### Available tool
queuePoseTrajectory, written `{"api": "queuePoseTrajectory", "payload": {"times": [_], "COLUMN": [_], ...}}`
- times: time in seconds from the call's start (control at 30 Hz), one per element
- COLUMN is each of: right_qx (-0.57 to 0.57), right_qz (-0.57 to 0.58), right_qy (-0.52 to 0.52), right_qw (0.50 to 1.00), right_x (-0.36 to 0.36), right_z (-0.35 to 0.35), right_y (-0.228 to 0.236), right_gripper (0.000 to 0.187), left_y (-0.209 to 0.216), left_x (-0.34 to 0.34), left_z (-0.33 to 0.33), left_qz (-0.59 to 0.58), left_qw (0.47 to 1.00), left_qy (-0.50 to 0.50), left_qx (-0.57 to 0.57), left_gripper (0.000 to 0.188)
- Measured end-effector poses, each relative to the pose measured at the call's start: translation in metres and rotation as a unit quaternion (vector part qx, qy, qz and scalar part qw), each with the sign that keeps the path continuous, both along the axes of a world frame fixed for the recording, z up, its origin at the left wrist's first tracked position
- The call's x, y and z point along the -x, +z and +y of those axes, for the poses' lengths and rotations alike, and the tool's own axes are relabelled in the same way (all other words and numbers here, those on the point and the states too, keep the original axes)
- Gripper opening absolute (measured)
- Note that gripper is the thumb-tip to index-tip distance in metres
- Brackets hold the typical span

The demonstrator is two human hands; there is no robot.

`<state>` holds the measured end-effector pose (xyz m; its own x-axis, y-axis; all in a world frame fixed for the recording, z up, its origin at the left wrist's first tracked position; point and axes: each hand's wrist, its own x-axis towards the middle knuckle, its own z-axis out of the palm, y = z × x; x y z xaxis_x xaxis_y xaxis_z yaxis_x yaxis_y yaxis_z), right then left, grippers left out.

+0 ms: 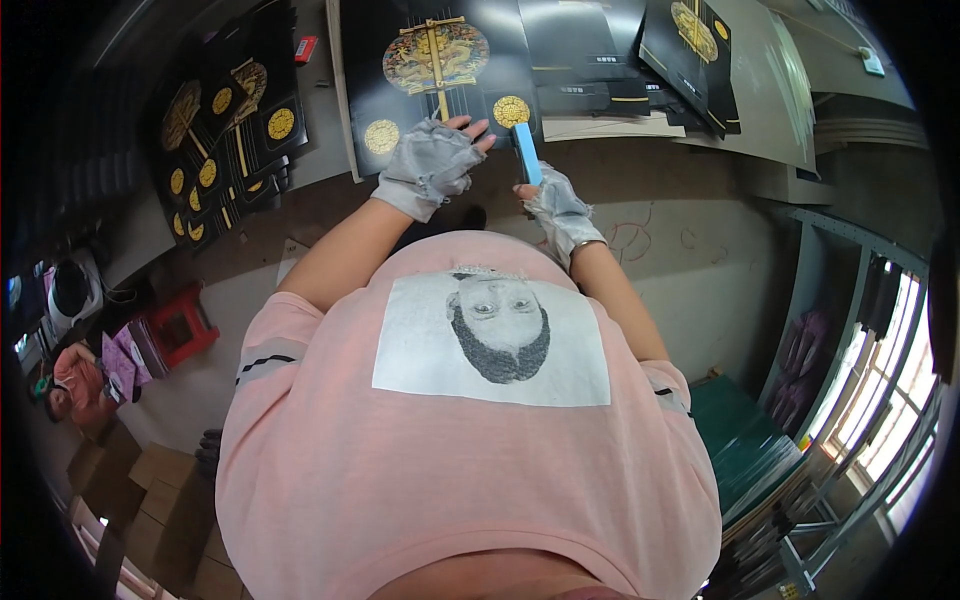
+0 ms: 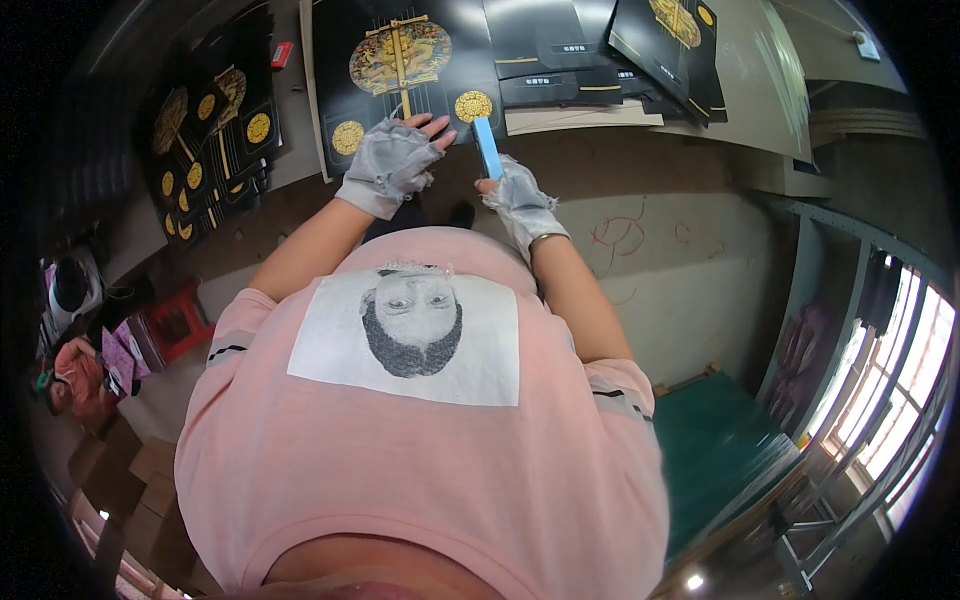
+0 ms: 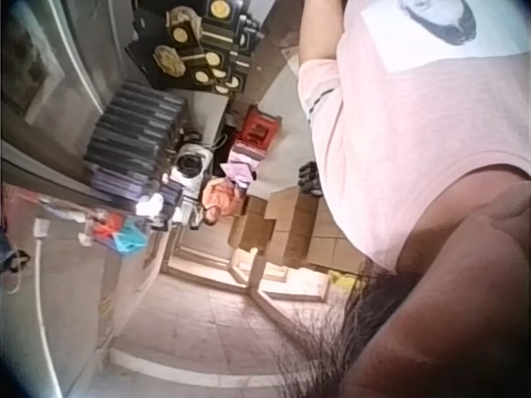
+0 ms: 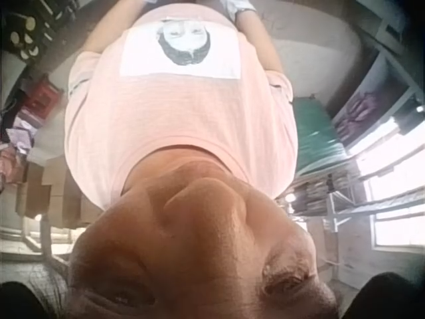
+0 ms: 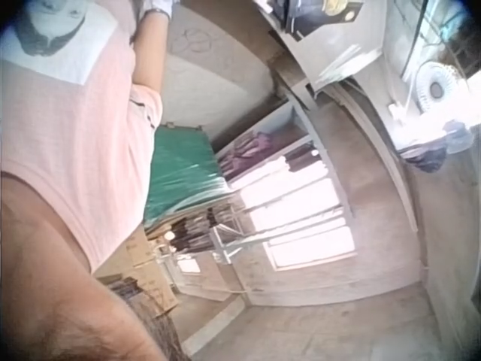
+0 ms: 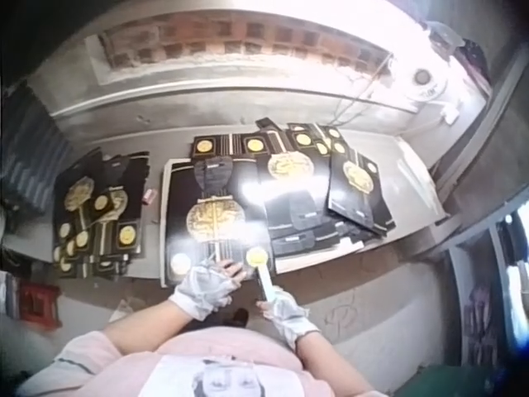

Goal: Applying blue adhesive tape to the edges of flat black folder-like packages using a handheld applicator.

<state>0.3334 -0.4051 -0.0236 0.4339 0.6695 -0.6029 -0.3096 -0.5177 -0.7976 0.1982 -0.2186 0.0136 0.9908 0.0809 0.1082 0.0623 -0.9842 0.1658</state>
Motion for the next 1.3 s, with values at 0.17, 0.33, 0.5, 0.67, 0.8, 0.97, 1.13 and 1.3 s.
{"api": "queuePoseTrajectory", "payload": {"times": [0.17,0.33,0.5,0.67,0.8,0.97,1.13,1.3], "right_qx": [-0.023,-0.030,-0.012,-0.031,-0.087,-0.075,-0.096,-0.102], "right_qz": [-0.188,-0.206,-0.035,0.042,0.064,0.013,0.009,-0.200], "right_qy": [0.026,0.022,-0.073,-0.088,-0.022,0.073,0.046,0.125], "right_qw": [0.982,0.978,0.997,0.995,0.994,0.994,0.994,0.966], "right_x": [-0.010,-0.027,-0.028,-0.002,0.018,0.022,0.019,0.005], "right_z": [-0.010,-0.020,-0.007,0.007,0.016,0.017,0.013,0.008], "right_y": [-0.030,-0.032,-0.014,0.009,0.017,0.016,0.024,0.010], "right_gripper": [0.029,0.033,0.020,0.023,0.023,0.023,0.026,0.027], "left_y": [0.017,-0.031,0.006,-0.037,-0.055,-0.053,-0.059,-0.047], "left_x": [0.011,0.034,0.038,0.035,0.016,0.003,-0.003,-0.017], "left_z": [0.013,0.061,0.051,0.044,0.038,0.023,0.013,0.011], "left_qz": [-0.133,-0.190,-0.081,-0.073,-0.076,-0.043,-0.040,-0.066], "left_qw": [0.977,0.685,0.439,0.375,0.387,0.398,0.356,0.316], "left_qy": [0.164,0.516,0.380,0.343,0.230,0.230,0.175,0.179], "left_qx": [0.006,0.479,0.810,0.858,0.890,0.887,0.917,0.930], "left_gripper": [0.072,0.088,0.033,0.030,0.035,0.036,0.035,0.035]}}
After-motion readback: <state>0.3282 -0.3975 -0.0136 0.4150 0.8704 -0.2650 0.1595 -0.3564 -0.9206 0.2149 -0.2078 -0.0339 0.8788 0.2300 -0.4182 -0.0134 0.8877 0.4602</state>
